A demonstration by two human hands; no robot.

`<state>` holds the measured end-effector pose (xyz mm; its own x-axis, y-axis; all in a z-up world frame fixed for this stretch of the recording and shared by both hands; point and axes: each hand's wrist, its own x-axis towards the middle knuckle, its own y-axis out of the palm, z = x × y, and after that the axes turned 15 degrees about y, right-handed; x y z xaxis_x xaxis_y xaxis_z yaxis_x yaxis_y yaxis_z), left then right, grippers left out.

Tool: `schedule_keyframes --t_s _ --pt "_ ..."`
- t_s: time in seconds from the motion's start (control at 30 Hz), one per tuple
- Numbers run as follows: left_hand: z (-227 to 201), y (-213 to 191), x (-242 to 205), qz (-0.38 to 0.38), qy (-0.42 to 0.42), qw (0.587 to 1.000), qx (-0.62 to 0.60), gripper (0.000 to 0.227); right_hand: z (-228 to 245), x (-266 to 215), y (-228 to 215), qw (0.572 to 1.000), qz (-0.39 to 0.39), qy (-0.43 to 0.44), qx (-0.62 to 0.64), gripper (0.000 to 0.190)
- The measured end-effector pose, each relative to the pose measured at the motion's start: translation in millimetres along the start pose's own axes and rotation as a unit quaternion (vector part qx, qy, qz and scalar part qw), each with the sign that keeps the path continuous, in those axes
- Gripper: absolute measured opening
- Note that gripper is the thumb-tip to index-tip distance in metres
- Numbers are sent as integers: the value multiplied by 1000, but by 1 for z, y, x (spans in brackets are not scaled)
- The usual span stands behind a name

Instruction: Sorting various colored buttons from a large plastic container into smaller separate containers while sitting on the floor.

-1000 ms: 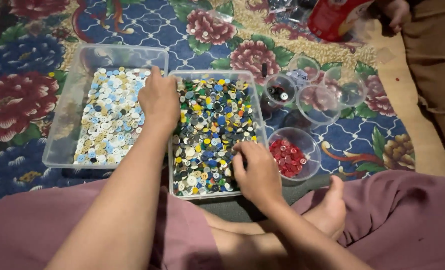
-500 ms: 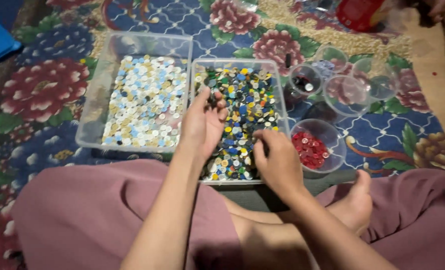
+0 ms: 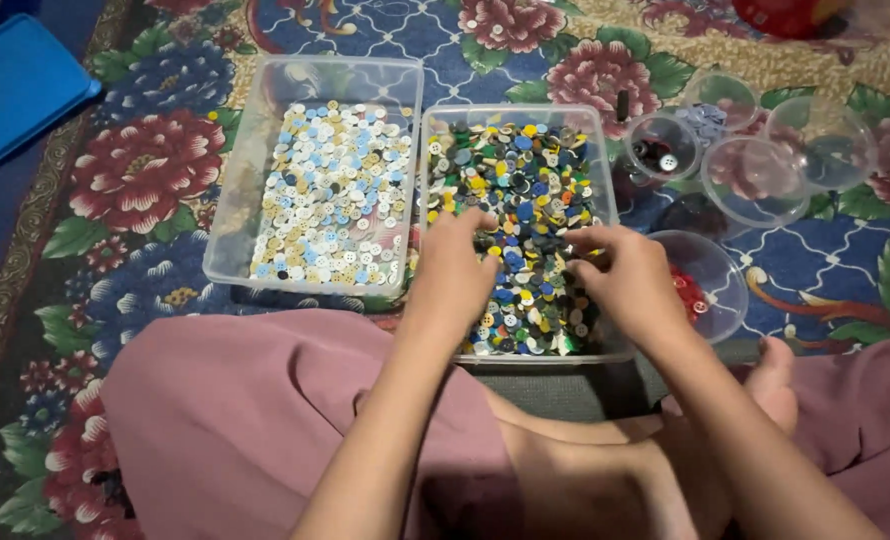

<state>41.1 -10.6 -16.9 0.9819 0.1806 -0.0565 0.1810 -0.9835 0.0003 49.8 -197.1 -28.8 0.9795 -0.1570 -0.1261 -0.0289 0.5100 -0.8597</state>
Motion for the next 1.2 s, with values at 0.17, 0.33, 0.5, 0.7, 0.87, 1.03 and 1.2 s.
schedule_keyframes --t_s 0.17,0.33,0.5,0.7,0.87,1.03,1.2 --pt "12 18 1 45 12 991 126 22 0 11 -2 999 1 -1 -39 14" --pt "22 35 6 88 24 964 250 25 7 12 -7 997 1 -5 -79 11" --pt "20 34 13 -5 -248 889 -386 58 32 -1 -31 969 113 100 194 24" --pt "28 28 25 -73 -254 876 -403 22 17 43 -15 991 50 119 30 28" --pt "-3 23 10 -98 -162 964 -187 19 14 48 11 991 103 80 -36 21" --pt "-4 25 2 -41 -108 993 -36 32 20 49 5 992 104 41 -66 14" --pt "18 30 5 -35 -101 994 -18 32 23 45 -3 992 123 1 -42 5"
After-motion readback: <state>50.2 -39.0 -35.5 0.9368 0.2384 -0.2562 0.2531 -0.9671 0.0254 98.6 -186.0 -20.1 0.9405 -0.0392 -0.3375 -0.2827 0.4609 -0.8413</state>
